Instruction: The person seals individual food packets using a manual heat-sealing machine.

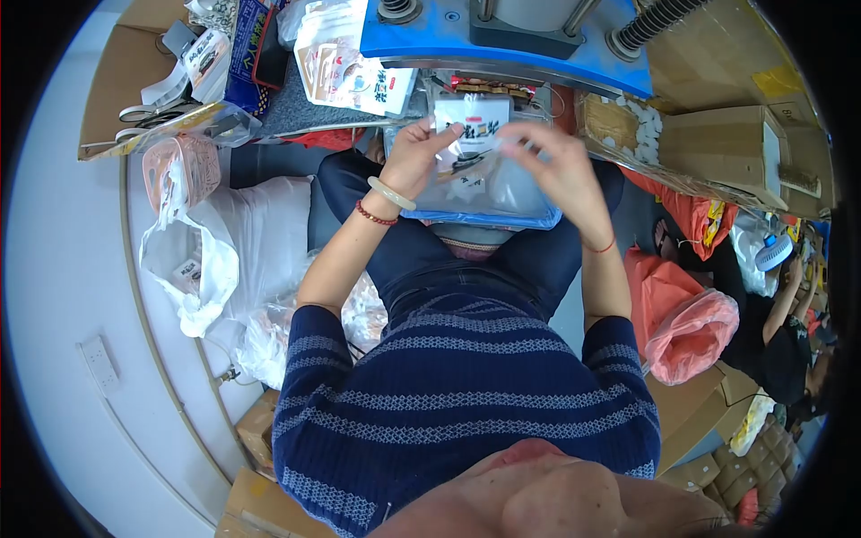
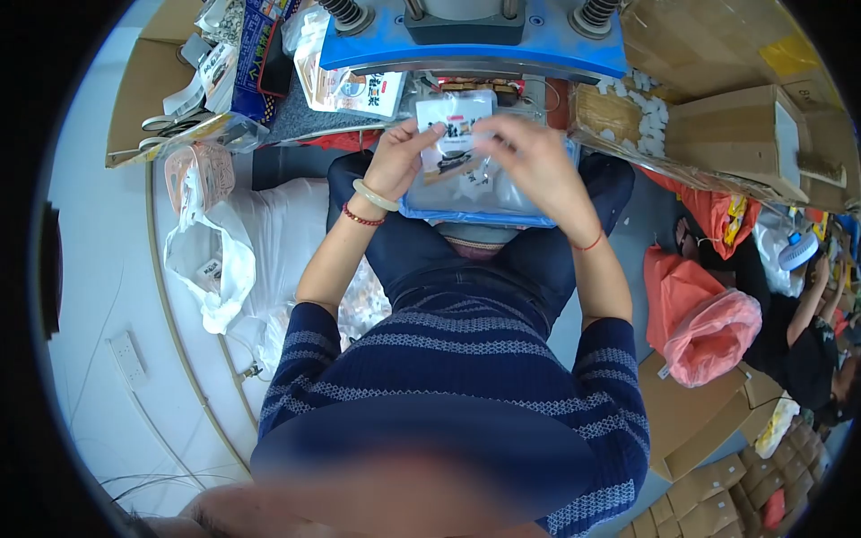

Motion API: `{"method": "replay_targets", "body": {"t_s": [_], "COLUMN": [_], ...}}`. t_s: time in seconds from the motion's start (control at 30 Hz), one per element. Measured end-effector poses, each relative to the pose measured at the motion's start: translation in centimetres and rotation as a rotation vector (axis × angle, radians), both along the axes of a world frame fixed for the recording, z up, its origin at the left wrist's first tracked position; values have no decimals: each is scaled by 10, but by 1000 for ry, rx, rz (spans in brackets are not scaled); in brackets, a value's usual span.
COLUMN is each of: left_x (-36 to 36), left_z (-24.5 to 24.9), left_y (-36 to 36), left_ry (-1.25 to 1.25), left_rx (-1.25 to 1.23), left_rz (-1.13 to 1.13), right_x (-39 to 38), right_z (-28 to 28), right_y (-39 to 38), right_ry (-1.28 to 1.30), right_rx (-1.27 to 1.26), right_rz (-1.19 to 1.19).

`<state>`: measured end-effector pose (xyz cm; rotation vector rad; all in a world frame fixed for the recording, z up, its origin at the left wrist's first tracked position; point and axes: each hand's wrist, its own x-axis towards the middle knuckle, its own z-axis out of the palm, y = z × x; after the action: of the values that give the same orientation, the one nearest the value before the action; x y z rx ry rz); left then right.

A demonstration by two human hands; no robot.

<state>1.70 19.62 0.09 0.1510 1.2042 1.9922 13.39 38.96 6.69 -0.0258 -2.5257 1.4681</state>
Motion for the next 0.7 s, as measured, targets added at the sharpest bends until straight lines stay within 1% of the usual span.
{"method": "replay_targets", "body": {"t_s": [0.03, 0.1, 0.17, 0.23, 0.27, 0.3, 0.33, 0.37, 0.43, 0.47, 0.5, 0.53, 0.57, 0.6, 0.63, 0.67, 0.7], "left_x": [3, 10, 15, 14, 10, 5, 7, 9, 18, 19, 21, 22, 20, 18, 17, 16, 13], "left_z": [3, 9, 18, 16, 13, 10, 10, 14, 26, 28, 30, 33, 37, 42, 45, 43, 41], "left_y": [1, 1, 0, -2, -6, -14, -16, -17, -9, -7, -6, -5, -6, -7, -10, -13, -15], "left_ry": [-1, -196, -174, 3, 4, 201, 295, 388, 476, 482, 546, 609, 611, 609, 601, 595, 459], "left_rx": [-3, 69, 58, -48, -45, -202, -283, -365, -335, -331, -327, -324, -322, -369, -418, -425, -385], "left_rz": [2, -64, -72, -4, -6, -59, -88, -116, 4, -1, 1, 6, 13, -48, -111, -111, -228], "right_x": [0, 0, 3, 9, 12, 15, 17, 16, 6, 3, 0, -3, -7, -10, -11, -11, -12], "right_z": [-12, -19, -20, -20, -19, -18, -18, -5, 14, 25, 25, 22, 21, 22, 26, 29, 33], "right_y": [-11, -26, -30, -32, -31, -30, -28, -23, -13, -12, -12, -12, -11, -7, -1, 6, 15], "right_ry": [-20, -120, -135, -96, -95, -9, 73, 62, 188, 187, 192, 195, 197, 198, 86, -28, -89], "right_rx": [-71, -61, -57, -17, -15, -77, -141, -162, -153, -194, -191, -125, -59, -58, -9, 34, 161], "right_rz": [105, 194, 180, 95, 93, -6, -104, -174, -234, -246, -248, -230, -210, -203, -127, -54, 69]}}
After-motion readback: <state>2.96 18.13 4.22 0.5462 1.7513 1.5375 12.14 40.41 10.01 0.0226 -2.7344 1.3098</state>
